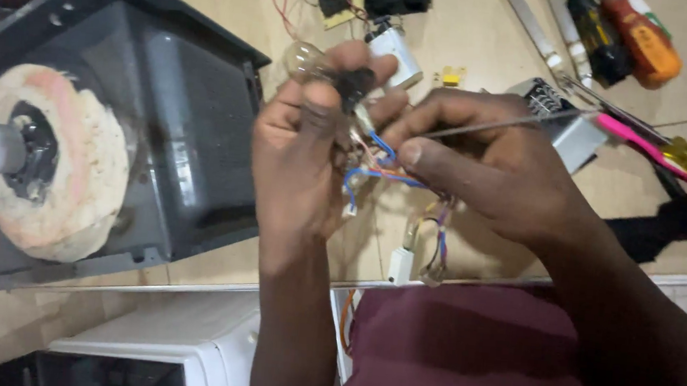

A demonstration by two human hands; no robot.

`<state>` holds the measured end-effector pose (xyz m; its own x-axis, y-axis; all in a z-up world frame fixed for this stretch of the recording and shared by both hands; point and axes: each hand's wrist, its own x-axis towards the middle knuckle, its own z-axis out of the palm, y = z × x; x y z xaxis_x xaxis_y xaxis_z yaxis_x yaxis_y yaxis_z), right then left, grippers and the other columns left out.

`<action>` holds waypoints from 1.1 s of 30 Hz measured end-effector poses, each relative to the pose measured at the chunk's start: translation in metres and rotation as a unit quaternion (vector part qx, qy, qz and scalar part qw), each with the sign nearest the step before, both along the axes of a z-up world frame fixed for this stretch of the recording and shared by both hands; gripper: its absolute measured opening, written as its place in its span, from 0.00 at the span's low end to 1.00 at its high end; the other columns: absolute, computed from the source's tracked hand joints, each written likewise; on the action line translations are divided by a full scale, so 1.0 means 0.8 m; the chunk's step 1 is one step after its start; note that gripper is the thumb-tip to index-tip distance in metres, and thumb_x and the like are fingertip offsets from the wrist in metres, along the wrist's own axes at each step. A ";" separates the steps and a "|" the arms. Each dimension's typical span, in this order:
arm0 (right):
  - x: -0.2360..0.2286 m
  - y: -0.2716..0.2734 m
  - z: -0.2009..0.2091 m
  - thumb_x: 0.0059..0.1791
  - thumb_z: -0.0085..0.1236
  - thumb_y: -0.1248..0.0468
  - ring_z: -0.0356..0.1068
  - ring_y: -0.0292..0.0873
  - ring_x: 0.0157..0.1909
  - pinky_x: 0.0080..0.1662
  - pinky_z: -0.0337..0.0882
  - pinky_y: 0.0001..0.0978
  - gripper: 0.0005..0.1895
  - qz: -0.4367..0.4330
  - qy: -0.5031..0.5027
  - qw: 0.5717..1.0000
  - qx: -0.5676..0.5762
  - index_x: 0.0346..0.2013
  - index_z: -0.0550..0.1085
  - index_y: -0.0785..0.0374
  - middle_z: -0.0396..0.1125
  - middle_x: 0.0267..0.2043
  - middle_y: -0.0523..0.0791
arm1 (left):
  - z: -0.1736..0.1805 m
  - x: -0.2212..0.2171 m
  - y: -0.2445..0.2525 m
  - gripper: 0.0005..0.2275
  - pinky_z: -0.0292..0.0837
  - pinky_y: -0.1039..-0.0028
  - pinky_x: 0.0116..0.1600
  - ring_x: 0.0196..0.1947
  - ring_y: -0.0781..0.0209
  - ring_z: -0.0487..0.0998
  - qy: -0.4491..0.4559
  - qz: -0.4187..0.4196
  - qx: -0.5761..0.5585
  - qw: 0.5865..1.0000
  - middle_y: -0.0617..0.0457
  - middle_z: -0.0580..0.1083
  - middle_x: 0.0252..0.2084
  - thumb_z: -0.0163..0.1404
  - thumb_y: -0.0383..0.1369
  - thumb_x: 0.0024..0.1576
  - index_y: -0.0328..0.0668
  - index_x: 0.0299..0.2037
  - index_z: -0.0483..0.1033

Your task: Disassembling and inspecting internal microwave components including the magnetron, transformer, and wiring.

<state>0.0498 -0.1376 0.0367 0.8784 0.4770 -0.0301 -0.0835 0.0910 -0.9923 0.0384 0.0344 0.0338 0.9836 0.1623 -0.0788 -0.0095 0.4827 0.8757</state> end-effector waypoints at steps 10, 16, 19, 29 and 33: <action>-0.015 -0.002 0.016 0.56 0.35 0.64 0.72 0.45 0.34 0.38 0.73 0.32 0.18 -0.110 -0.115 0.987 -0.004 0.42 0.71 0.77 0.71 0.34 0.56 | 0.002 -0.003 0.016 0.27 0.80 0.58 0.59 0.53 0.41 0.81 0.042 -0.105 -0.096 0.989 0.26 0.73 0.60 0.55 0.47 0.59 0.30 0.59 0.70; -0.024 -0.003 0.019 0.60 0.39 0.55 0.76 0.49 0.39 0.39 0.72 0.30 0.20 -0.184 -0.189 0.965 -0.009 0.43 0.60 0.74 0.69 0.36 0.57 | -0.003 -0.002 0.013 0.24 0.77 0.58 0.64 0.54 0.39 0.80 0.029 -0.087 -0.134 0.987 0.24 0.75 0.55 0.55 0.46 0.61 0.28 0.54 0.74; -0.016 0.002 0.019 0.61 0.41 0.58 0.78 0.51 0.38 0.38 0.72 0.31 0.19 -0.192 -0.215 0.958 0.004 0.43 0.63 0.76 0.69 0.36 0.59 | -0.002 -0.002 0.009 0.24 0.79 0.58 0.60 0.51 0.41 0.81 0.046 -0.076 -0.131 0.987 0.26 0.75 0.55 0.56 0.46 0.59 0.29 0.54 0.74; -0.006 -0.002 0.030 0.63 0.43 0.68 0.70 0.48 0.42 0.46 0.66 0.37 0.18 -0.142 -0.368 0.910 -0.127 0.43 0.80 0.79 0.73 0.37 0.53 | -0.002 -0.007 -0.007 0.21 0.81 0.58 0.56 0.48 0.43 0.83 -0.001 -0.058 -0.146 0.988 0.32 0.76 0.56 0.62 0.41 0.59 0.29 0.53 0.76; 0.002 0.001 0.018 0.62 0.38 0.64 0.76 0.54 0.39 0.43 0.75 0.42 0.24 -0.118 -0.407 0.902 -0.083 0.43 0.75 0.87 0.73 0.38 0.61 | 0.021 -0.010 -0.003 0.25 0.81 0.57 0.57 0.50 0.43 0.82 0.007 -0.059 -0.110 0.992 0.34 0.76 0.58 0.61 0.44 0.58 0.29 0.56 0.75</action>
<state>0.0513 -0.1368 0.0513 0.7174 0.3227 0.6174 0.6819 -0.1438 -0.7171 0.0303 0.0322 0.0505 0.9932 0.0224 -0.1139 0.0710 0.6592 0.7486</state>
